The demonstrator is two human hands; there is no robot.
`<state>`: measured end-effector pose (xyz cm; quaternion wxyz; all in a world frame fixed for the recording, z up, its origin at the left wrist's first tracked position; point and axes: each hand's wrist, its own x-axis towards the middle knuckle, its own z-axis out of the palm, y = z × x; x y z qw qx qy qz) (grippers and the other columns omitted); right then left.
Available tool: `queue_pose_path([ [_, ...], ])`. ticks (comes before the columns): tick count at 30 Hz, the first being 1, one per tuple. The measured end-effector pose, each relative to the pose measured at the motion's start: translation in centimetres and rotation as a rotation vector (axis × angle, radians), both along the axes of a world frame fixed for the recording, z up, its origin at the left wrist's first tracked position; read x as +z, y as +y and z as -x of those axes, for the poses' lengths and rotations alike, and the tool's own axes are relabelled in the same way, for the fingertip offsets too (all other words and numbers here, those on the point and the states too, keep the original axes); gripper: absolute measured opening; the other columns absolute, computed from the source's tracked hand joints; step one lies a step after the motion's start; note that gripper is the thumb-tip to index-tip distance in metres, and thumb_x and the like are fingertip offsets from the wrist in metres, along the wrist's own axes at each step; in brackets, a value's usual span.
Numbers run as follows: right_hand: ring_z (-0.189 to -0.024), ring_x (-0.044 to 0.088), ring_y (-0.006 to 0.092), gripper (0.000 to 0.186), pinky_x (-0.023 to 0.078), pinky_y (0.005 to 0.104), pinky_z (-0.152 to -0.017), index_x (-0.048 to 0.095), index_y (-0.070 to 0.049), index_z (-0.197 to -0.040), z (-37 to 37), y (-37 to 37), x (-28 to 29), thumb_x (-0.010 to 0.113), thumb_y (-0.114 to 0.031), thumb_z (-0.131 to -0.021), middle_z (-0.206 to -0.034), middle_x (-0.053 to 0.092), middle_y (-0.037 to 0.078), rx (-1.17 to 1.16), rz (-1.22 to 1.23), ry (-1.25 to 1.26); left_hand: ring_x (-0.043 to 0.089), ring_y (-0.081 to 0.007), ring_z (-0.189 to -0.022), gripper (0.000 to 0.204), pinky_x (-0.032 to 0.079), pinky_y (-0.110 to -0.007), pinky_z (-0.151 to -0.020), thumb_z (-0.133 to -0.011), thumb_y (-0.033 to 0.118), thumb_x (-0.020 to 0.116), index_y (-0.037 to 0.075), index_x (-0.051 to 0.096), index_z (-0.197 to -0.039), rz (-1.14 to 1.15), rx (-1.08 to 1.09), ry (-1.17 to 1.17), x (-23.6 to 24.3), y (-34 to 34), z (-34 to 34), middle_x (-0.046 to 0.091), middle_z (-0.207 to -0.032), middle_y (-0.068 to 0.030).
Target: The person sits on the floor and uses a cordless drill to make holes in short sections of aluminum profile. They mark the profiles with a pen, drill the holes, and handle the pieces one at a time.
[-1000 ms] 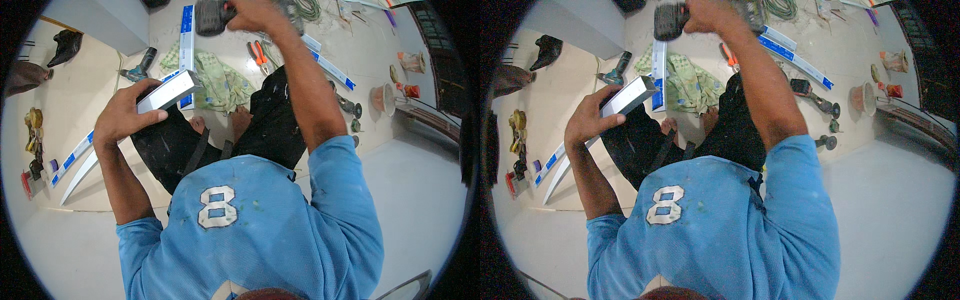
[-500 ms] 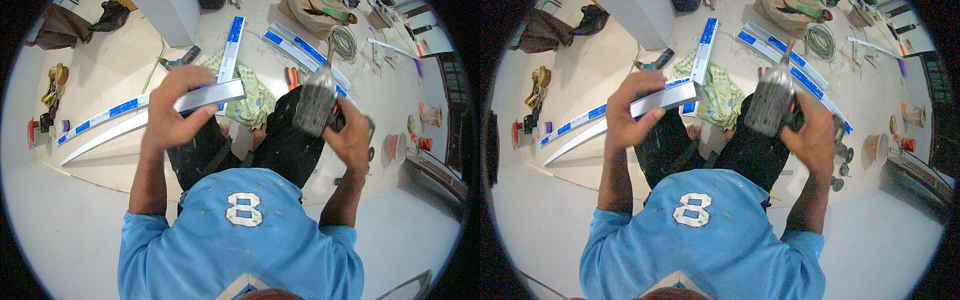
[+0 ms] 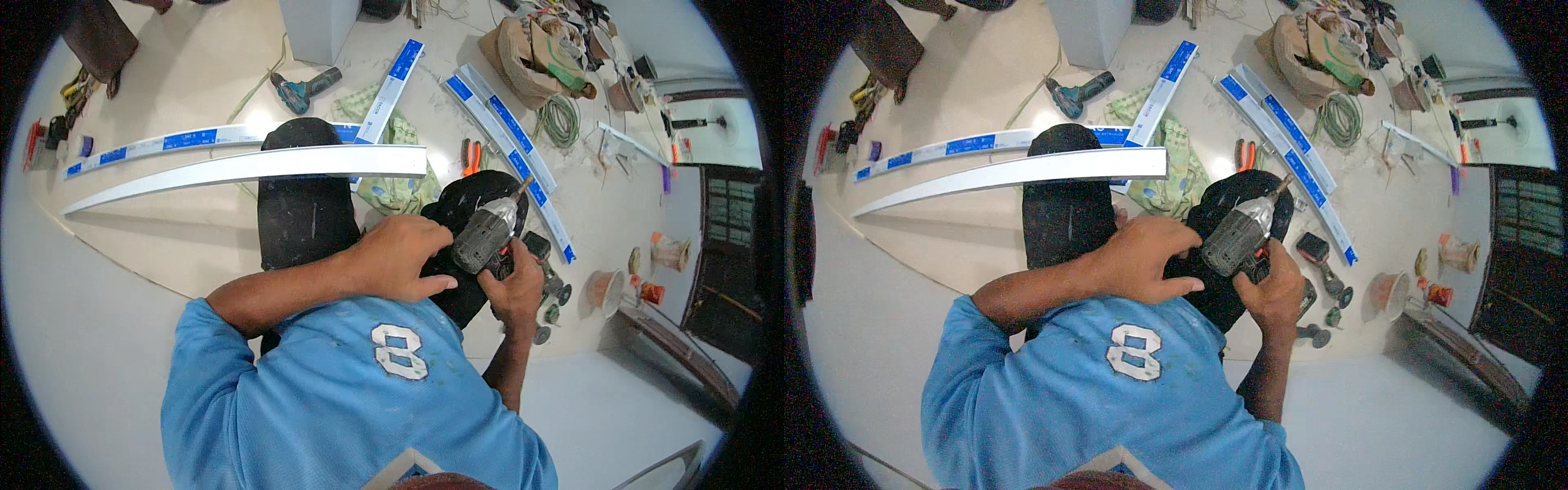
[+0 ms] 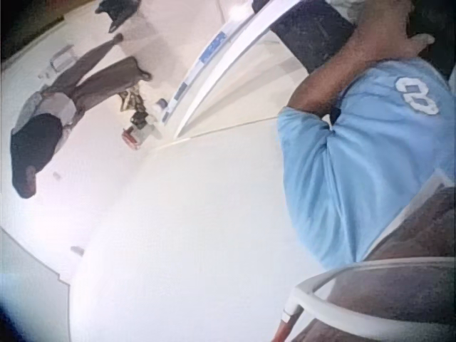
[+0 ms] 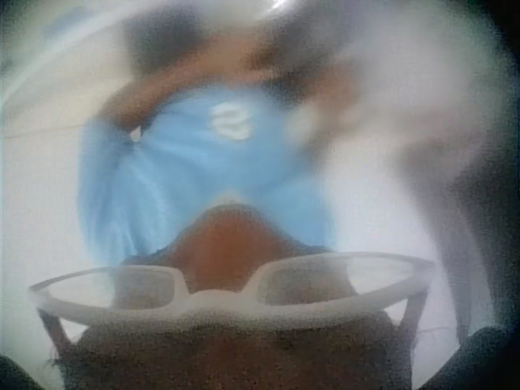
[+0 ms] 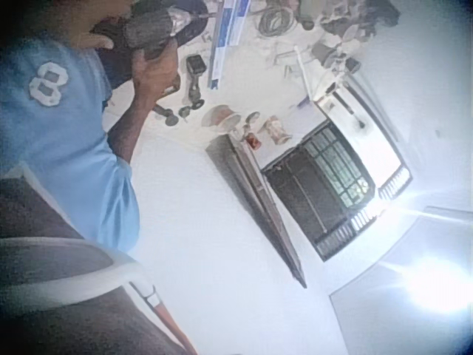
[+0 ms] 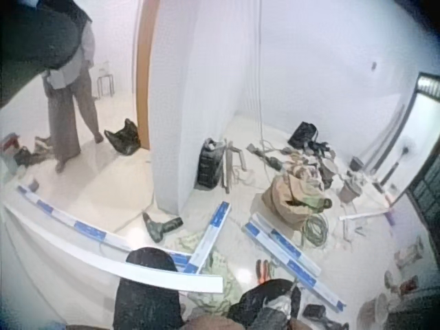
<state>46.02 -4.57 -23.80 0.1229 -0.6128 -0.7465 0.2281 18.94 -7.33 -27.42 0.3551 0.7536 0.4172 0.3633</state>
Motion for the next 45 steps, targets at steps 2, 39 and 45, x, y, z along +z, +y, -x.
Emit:
queue_pose_path([
  [2,-0.100,0.074,0.0445,0.058,0.058,0.0513,-0.089,0.068,-0.001,-0.120,-0.4,0.1,-1.2,0.081,-0.028,-0.070,-0.105,0.075,0.024,-0.029,0.012,-0.041,0.067,-0.0317,-0.086,0.035,0.054,-0.046,-0.078,-0.080,0.024,0.089,0.004,0.072,-0.103,-0.383,0.156,0.009,0.8,-0.4,0.7,0.063,-0.087,-0.0094],
  [39,-0.096,0.076,0.0410,0.062,0.060,0.0503,-0.087,0.066,-0.001,-0.124,0.0,1.2,-1.1,0.084,-0.025,-0.069,-0.102,0.075,0.023,-0.056,0.103,-0.152,0.057,-0.0379,-0.132,0.030,0.048,-0.050,-0.110,-0.071,0.010,0.092,0.017,0.081,-0.099,-0.587,0.586,0.299,1.4,2.3,6.8,0.064,-0.117,-0.0093],
  [45,-0.099,0.076,0.0401,0.064,0.060,0.0492,-0.088,0.066,0.000,-0.127,-0.2,1.0,-1.0,0.085,-0.024,-0.071,-0.106,0.076,0.023,-0.054,0.113,-0.178,0.057,-0.0360,-0.129,0.023,0.047,-0.049,-0.106,-0.081,0.008,0.090,0.009,0.071,-0.095,-0.581,0.705,0.107,2.9,0.9,8.1,0.065,-0.119,-0.0111],
])
